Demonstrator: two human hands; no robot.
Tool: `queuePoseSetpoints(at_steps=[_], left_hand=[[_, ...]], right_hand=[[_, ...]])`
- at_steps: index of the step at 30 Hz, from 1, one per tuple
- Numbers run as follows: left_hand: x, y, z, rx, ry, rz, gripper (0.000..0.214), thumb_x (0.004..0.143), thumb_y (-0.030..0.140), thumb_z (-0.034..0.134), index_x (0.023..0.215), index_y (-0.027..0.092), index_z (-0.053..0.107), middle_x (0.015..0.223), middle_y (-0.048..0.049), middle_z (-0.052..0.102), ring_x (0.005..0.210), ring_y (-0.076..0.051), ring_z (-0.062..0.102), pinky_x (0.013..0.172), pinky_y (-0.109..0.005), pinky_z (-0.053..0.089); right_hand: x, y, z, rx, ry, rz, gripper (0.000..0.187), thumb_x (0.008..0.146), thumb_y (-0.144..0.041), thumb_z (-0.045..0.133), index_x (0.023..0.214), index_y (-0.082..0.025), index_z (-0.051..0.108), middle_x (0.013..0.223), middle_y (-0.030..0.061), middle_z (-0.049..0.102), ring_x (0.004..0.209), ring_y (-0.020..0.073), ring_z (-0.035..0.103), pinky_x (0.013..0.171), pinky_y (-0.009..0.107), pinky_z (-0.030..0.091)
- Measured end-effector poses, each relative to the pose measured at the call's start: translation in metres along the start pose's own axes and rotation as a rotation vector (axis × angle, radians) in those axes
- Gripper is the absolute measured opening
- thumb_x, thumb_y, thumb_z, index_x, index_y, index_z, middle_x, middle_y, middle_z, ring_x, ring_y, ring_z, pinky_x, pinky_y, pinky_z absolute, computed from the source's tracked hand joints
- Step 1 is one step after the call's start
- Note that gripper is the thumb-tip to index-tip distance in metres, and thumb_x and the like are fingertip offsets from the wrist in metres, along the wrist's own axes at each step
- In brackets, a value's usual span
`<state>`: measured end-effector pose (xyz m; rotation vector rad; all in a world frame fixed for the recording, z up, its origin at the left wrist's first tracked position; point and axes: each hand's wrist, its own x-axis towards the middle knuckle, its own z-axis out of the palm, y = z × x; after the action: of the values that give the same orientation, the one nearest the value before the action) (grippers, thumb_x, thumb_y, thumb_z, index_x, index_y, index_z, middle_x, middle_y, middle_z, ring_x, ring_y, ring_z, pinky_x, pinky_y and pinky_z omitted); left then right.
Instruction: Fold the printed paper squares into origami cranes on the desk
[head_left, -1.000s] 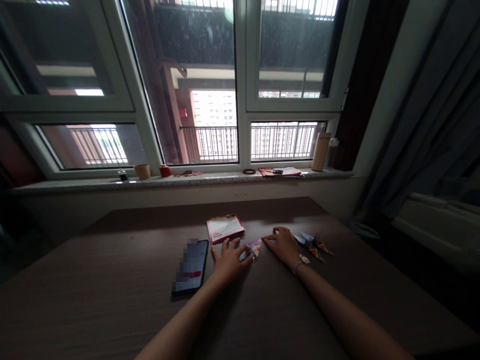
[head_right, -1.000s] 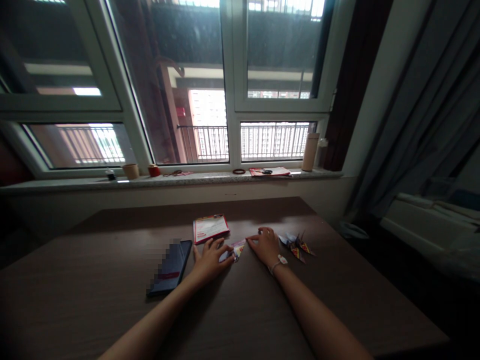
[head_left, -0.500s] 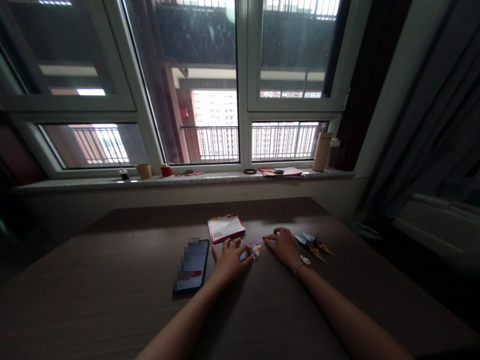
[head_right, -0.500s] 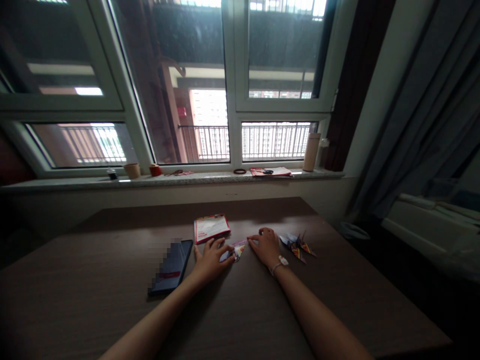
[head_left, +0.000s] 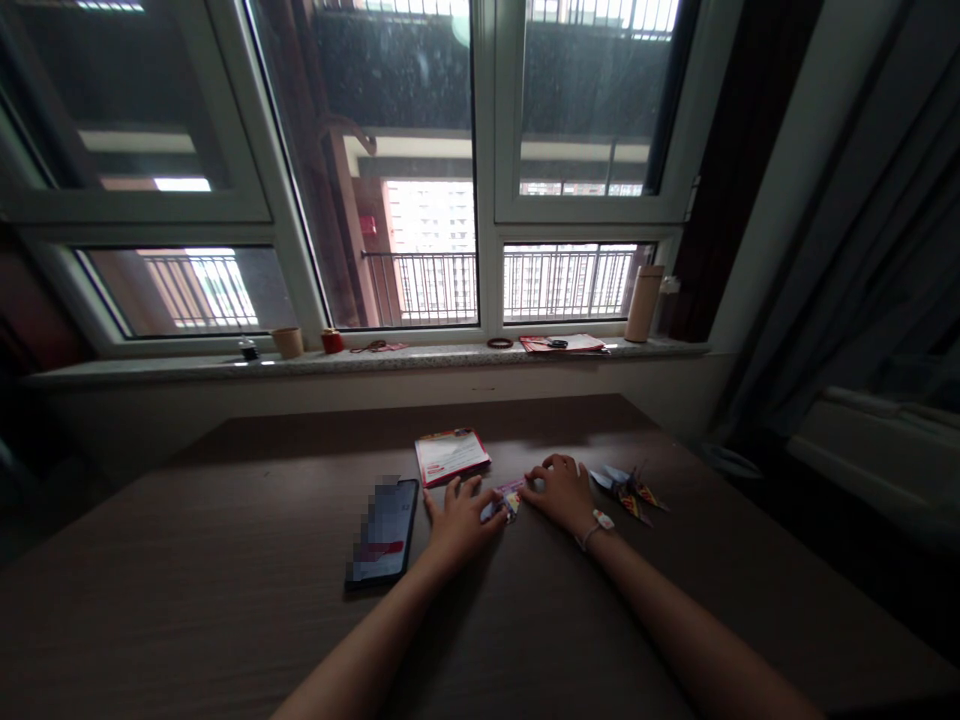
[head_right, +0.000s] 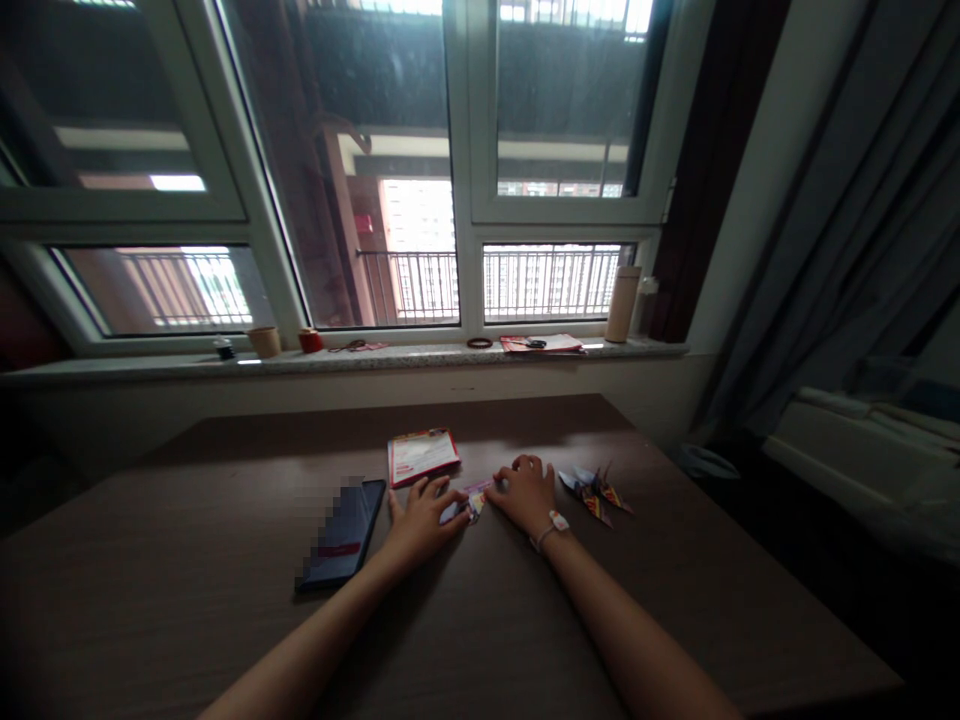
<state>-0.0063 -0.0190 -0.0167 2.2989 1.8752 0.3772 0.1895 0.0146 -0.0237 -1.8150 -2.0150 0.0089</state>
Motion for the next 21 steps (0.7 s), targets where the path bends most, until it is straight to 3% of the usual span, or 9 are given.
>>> queuePoseSetpoints(at_steps=[6, 14, 21], left_hand=[[-0.001, -0.001, 0.001, -0.009, 0.029, 0.015, 0.038, 0.086, 0.060, 0.047, 0.117, 0.044, 0.062, 0.148, -0.0003, 0.044, 0.139, -0.037, 0.026, 0.103, -0.078, 0.000], [-0.001, 0.000, 0.000, -0.002, 0.022, 0.014, 0.039, 0.086, 0.059, 0.048, 0.118, 0.044, 0.062, 0.148, -0.0014, 0.044, 0.139, -0.038, 0.027, 0.101, -0.079, 0.000], [0.000, -0.002, 0.003, -0.006, 0.039, 0.022, 0.038, 0.085, 0.060, 0.049, 0.118, 0.045, 0.062, 0.148, -0.0015, 0.044, 0.139, -0.038, 0.027, 0.101, -0.080, -0.001]], right_hand=[[-0.004, 0.003, -0.003, 0.026, -0.084, -0.028, 0.056, 0.072, -0.068, 0.059, 0.115, -0.033, 0.067, 0.125, 0.0082, 0.055, 0.123, 0.0303, 0.041, 0.106, 0.051, 0.023], [-0.010, 0.002, -0.004, 0.022, -0.102, -0.051, 0.059, 0.078, -0.068, 0.051, 0.123, -0.032, 0.062, 0.131, 0.0099, 0.052, 0.127, 0.0320, 0.039, 0.109, 0.056, 0.016], [-0.015, 0.001, -0.003, 0.021, -0.168, -0.061, 0.077, 0.072, -0.075, 0.053, 0.133, -0.028, 0.054, 0.142, 0.0140, 0.044, 0.132, 0.0351, 0.035, 0.109, 0.058, 0.017]])
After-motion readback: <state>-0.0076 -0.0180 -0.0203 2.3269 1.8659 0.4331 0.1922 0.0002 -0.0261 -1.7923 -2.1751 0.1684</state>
